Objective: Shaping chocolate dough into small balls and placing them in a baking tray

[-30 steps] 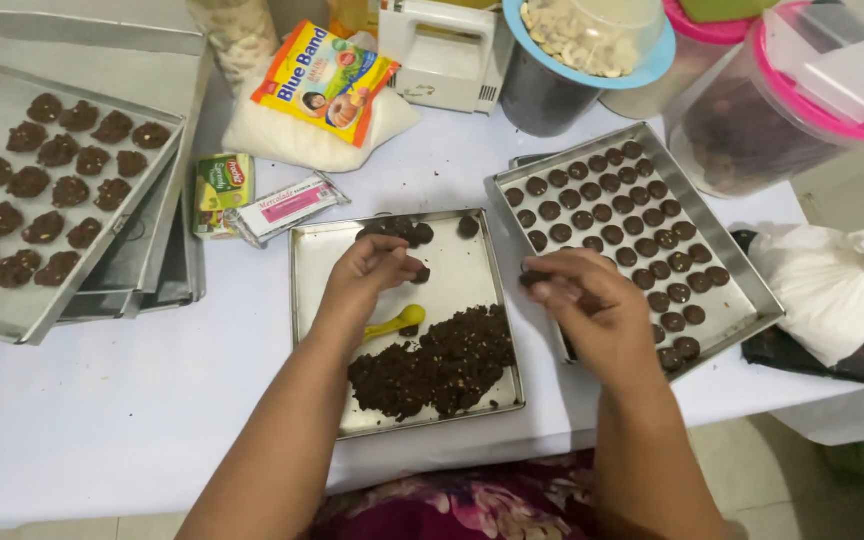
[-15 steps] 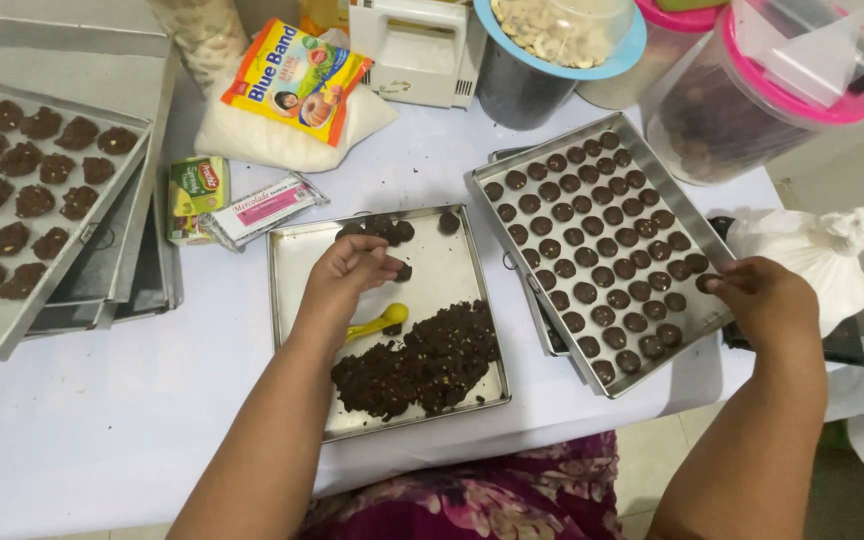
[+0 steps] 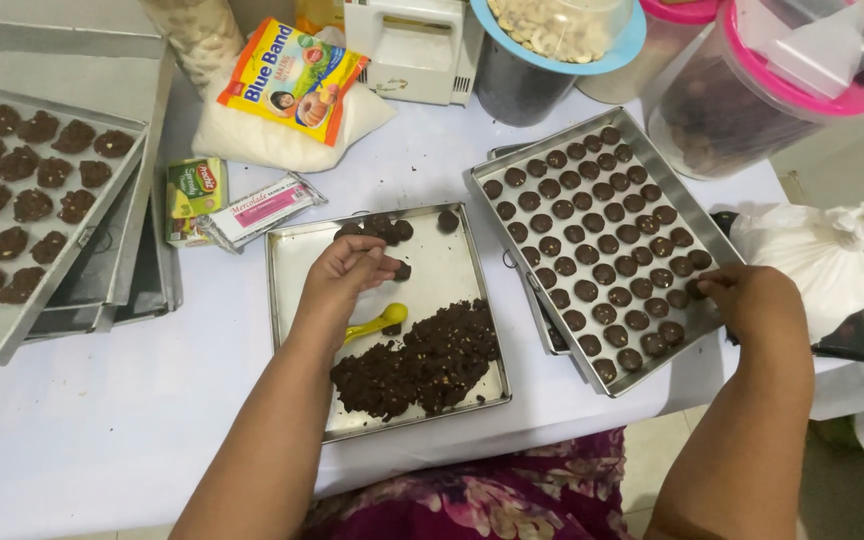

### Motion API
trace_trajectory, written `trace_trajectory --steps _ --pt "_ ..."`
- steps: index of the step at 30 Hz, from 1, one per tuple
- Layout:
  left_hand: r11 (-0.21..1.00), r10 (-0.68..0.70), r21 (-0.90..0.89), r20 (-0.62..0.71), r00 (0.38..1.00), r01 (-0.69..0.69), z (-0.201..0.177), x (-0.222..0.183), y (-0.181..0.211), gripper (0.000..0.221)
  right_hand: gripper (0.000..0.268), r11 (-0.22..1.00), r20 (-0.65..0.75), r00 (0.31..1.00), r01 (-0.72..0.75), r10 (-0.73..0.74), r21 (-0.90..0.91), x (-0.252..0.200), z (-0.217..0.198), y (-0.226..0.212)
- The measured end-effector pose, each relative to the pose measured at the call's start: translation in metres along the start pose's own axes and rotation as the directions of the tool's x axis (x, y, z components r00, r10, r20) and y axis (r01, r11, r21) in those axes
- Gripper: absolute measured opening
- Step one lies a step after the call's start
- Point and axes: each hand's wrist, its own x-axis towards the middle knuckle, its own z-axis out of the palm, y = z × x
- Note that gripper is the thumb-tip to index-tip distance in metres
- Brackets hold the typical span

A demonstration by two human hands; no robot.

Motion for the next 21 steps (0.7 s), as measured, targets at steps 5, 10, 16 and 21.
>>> trace_trajectory --steps 5,10,16,21 --pt "1.0 0.001 0.014 -0.061 0.998 0.0 0.003 -0.006 0.011 0.019 0.031 0.98 -0.244 0.95 0.199 -0.195 -0.009 -0.015 0.0 0.0" --pt "0.998 0.021 -0.05 -0.181 0.983 -0.03 0.002 -0.007 0.016 0.022 0.018 0.831 -0.531 0.725 0.553 -0.438 0.069 -0.078 -0.003 -0.067" --pt "0.988 0.133 -0.05 -0.226 0.965 -0.148 -0.002 -0.003 0.005 0.02 0.019 0.457 -0.551 0.407 0.888 -0.729 0.05 -0.153 0.037 -0.175" --pt "0.984 0.14 -0.076 -0.245 0.959 -0.163 -0.004 -0.001 0.004 0.02 0.019 0.33 -0.233 0.317 0.944 -0.92 -0.021 -0.163 0.092 -0.242"
